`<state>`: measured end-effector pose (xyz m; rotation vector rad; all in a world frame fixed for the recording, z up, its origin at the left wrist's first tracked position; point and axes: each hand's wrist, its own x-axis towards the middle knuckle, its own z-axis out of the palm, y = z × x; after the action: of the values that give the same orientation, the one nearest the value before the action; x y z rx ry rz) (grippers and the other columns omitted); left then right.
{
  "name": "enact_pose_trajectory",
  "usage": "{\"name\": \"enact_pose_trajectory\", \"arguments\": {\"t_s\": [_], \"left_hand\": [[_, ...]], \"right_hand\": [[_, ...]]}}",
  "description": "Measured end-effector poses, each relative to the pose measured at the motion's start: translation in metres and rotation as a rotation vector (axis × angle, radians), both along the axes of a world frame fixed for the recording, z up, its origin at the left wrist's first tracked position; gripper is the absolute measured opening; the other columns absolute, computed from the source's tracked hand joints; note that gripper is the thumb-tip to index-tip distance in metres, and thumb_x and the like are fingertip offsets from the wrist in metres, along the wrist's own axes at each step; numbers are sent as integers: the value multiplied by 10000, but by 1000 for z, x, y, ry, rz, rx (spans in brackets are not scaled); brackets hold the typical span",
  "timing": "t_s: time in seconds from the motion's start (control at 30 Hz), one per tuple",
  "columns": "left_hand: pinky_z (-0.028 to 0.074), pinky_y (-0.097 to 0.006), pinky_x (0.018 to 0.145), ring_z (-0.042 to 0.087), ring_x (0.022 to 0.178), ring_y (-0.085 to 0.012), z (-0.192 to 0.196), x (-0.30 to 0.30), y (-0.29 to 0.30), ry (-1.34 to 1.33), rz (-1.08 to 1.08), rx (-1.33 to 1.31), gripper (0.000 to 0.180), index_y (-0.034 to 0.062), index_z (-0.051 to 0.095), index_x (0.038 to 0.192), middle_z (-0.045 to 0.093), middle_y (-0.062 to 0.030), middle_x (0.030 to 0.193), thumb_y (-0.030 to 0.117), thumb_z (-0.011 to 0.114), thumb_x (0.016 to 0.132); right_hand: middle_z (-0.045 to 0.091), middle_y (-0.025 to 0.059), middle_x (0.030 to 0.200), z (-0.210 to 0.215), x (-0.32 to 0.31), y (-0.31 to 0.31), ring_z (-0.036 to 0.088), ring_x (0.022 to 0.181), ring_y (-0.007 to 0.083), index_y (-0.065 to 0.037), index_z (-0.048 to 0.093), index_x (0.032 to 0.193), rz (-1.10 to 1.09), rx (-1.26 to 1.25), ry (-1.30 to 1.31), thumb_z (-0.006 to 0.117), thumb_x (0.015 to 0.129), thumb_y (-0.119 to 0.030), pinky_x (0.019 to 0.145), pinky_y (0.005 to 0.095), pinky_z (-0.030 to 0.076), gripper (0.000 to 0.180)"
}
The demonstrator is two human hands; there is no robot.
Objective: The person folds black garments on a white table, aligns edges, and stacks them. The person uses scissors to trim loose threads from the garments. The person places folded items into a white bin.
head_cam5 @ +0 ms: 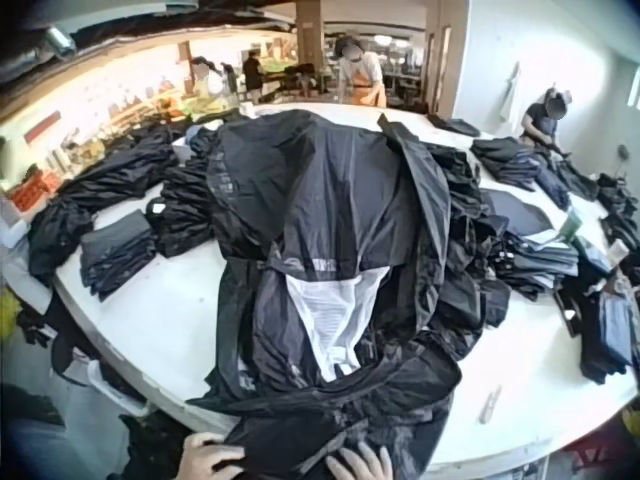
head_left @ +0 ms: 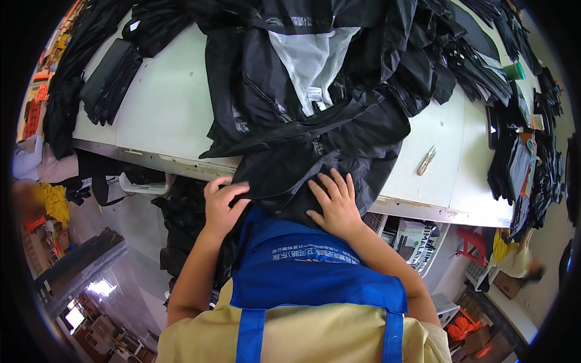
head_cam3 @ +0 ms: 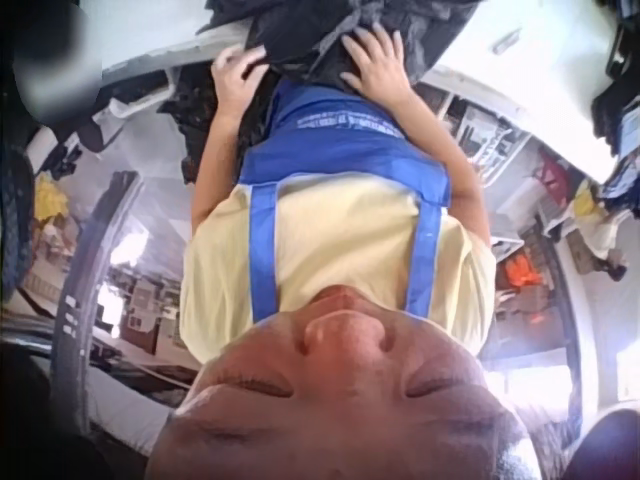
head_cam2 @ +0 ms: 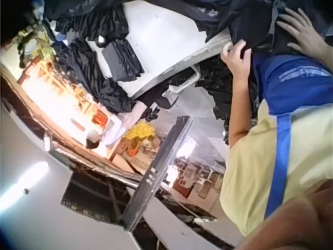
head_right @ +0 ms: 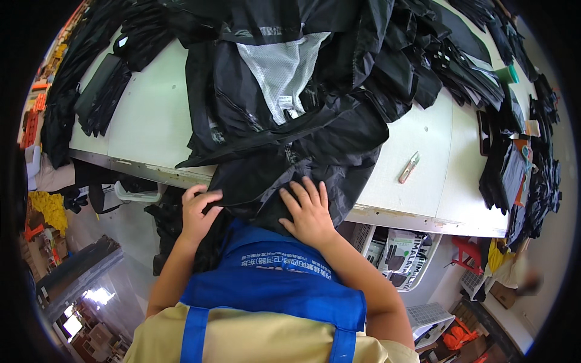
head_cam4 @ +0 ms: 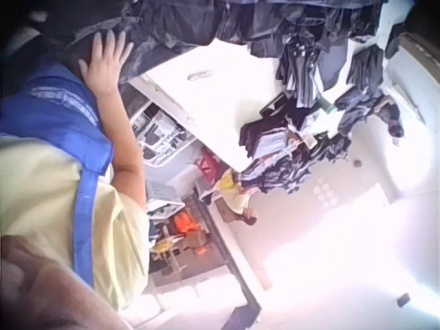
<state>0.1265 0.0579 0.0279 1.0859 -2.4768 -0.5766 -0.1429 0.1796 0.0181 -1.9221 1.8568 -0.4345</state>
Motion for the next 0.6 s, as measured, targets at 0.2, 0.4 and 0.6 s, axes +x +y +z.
{"name": "enact_pose_trajectory", "arguments": {"t_s": [0.2, 0.4, 0.6], "left_hand": [[488, -261, 674, 600, 889, -145, -25, 5, -2, 1002, 869, 1348, 352, 60, 499, 1201, 619, -57, 1038, 297, 556, 947], [531, -349, 839, 645, 970, -202, 2, -14, -10, 1148, 676, 1709, 316, 16, 553, 1155, 639, -101, 1117, 191, 613, 898], [469, -211, 533, 580, 651, -61, 37, -12, -7, 611, 592, 897, 176, 15, 529, 952, 621, -33, 810, 16, 660, 835]], "right_hand": [[328, 98, 1486, -10, -7, 2, 263, 1380, 328, -250, 495, 1347, 41, 120, 92, 713, 687, -538, 1096, 517, 206, 752], [473, 57, 1309, -17, -5, -7, 402, 1229, 277, -271, 517, 1325, -53, 12, 137, 688, 761, -361, 979, 472, 303, 596], [312, 64, 1496, -24, 10, -4, 184, 1408, 375, -276, 487, 1361, 24, 32, 297, 611, 772, -283, 1081, 638, 147, 603]]}}
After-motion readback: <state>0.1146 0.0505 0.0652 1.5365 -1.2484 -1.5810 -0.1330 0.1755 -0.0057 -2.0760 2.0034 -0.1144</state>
